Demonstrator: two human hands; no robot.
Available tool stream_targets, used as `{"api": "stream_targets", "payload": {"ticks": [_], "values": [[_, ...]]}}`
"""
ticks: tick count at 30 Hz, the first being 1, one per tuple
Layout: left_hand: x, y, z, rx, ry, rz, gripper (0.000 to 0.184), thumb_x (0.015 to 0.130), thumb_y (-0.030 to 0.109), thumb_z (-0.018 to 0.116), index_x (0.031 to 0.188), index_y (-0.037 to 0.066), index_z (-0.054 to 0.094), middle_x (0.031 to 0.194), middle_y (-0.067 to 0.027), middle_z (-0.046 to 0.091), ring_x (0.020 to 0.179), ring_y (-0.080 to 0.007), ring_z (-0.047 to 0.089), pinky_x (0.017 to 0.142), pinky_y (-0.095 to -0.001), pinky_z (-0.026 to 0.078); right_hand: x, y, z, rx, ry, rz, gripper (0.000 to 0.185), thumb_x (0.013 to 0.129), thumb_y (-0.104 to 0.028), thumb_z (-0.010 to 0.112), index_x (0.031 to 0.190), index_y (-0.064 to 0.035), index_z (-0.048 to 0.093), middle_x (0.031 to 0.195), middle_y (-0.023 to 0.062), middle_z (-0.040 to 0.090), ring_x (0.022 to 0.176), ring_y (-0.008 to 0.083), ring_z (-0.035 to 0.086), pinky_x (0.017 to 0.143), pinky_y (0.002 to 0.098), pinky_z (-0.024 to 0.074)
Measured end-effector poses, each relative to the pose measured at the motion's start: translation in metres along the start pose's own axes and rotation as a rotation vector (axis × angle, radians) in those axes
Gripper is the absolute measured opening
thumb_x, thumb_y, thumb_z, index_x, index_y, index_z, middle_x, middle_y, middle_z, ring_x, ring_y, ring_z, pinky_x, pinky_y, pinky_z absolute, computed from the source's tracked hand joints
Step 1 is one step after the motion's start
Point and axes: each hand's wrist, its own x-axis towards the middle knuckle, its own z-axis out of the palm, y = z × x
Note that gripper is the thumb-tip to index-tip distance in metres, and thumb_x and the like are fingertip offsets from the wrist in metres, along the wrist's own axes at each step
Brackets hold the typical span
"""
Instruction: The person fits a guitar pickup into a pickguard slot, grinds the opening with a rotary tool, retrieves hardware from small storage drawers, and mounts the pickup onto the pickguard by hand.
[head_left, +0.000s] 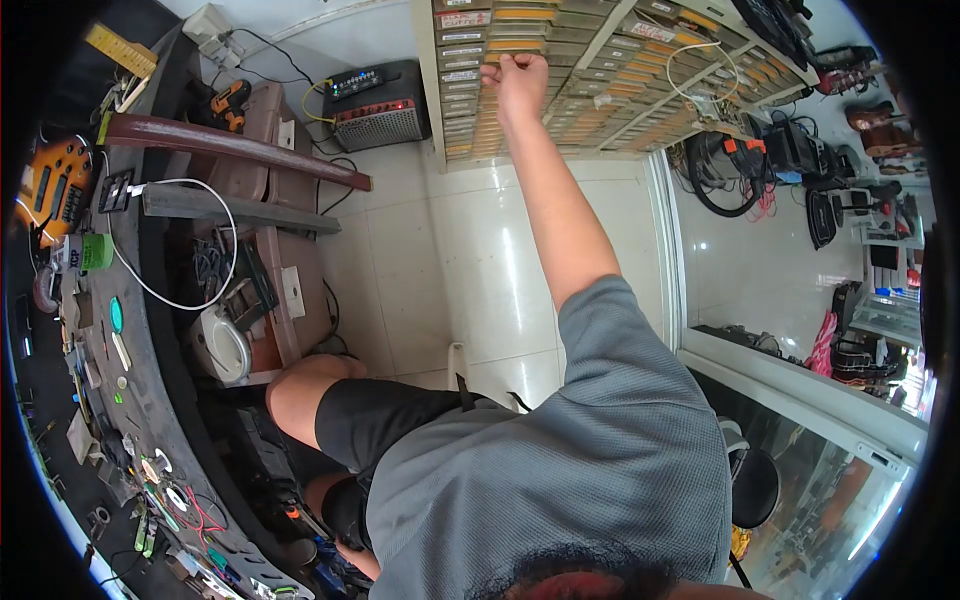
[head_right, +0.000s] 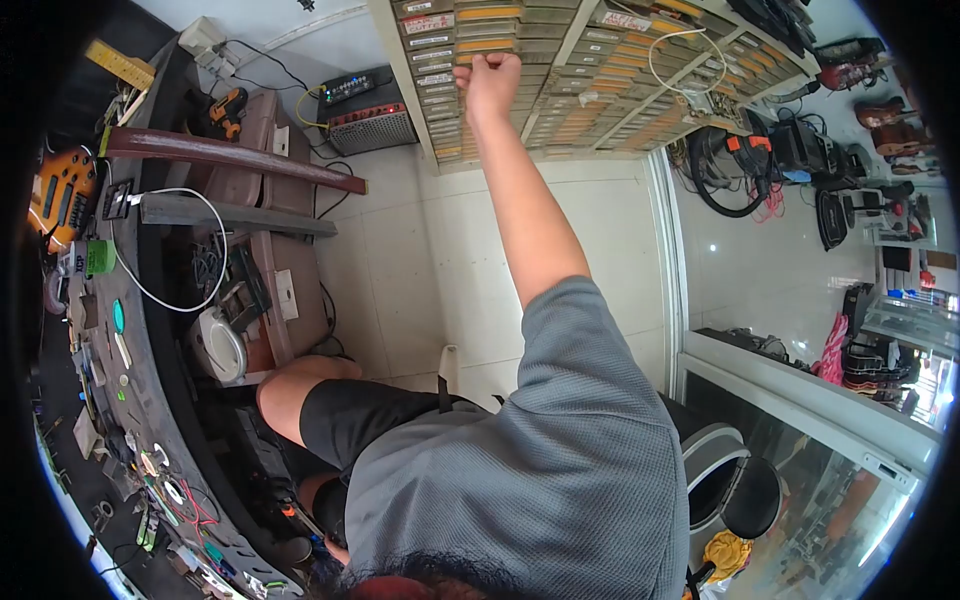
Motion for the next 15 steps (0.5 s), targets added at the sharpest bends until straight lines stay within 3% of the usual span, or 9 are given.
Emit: {"api": "stream_targets", "payload": {"ticks": [2, 5, 8, 11, 15], "values": [[-0.002, -0.009, 0.003, -0.009, -0.005, -0.007, 0.052, 0.101, 0.004, 0.066, 0.151, -0.003, 0.052, 0.149, -0.0298, 0.057, 0.137, -0.0480, 0.055, 0.117, -0.0556, 0.044, -0.009, -0.006, 0.009, 0.001, 0.067, 0.030, 0.022, 0.109, -0.007, 0.066, 0.119, -0.0015, 0.047, 0.104, 0.0141, 0.061, 0.075, 0.0232, 0.071, 0.072, 0.0380, 0.0640], [-0.007, -0.008, 0.000, -0.008, 0.001, -0.011, 0.052, 0.100, 0.000, 0.061, 0.151, -0.003, 0.051, 0.148, -0.0307, 0.057, 0.137, -0.0489, 0.054, 0.117, -0.0563, 0.044, -0.011, 0.008, -0.001, 0.004, 0.184, 0.214, 0.025, 0.109, -0.016, 0.069, 0.116, -0.0028, 0.049, 0.103, 0.0117, 0.061, 0.074, 0.0208, 0.070, 0.066, 0.0346, 0.0618], [-0.013, -0.004, 0.000, -0.028, 0.028, -0.008, 0.054, 0.098, -0.007, 0.052, 0.152, -0.004, 0.049, 0.148, -0.0324, 0.056, 0.137, -0.0506, 0.053, 0.118, -0.0582, 0.043, -0.013, 0.024, -0.017, 0.110, 0.110, 0.342, 0.022, 0.110, -0.019, 0.065, 0.119, -0.0041, 0.053, 0.104, 0.0100, 0.062, 0.080, 0.0210, 0.070, 0.069, 0.0367, 0.0631], [-0.016, -0.008, 0.003, -0.035, 0.042, -0.035, 0.057, 0.098, -0.010, 0.048, 0.155, -0.003, 0.047, 0.152, -0.0323, 0.053, 0.141, -0.0503, 0.050, 0.120, -0.0586, 0.042, -0.008, 0.039, -0.024, 0.150, 0.109, 0.362, 0.027, 0.111, -0.019, 0.061, 0.129, -0.0012, 0.054, 0.114, 0.0118, 0.065, 0.098, 0.0254, 0.071, 0.083, 0.0418, 0.0657], [-0.022, -0.003, 0.003, -0.011, 0.025, -0.103, 0.060, 0.098, -0.011, 0.046, 0.157, -0.003, 0.044, 0.156, -0.0330, 0.048, 0.146, -0.0498, 0.046, 0.124, -0.0586, 0.039, 0.005, 0.053, -0.033, 0.170, 0.073, 0.401, 0.028, 0.107, -0.007, 0.058, 0.135, -0.0017, 0.055, 0.117, 0.0129, 0.066, 0.100, 0.0264, 0.071, 0.088, 0.0435, 0.0647]]}}
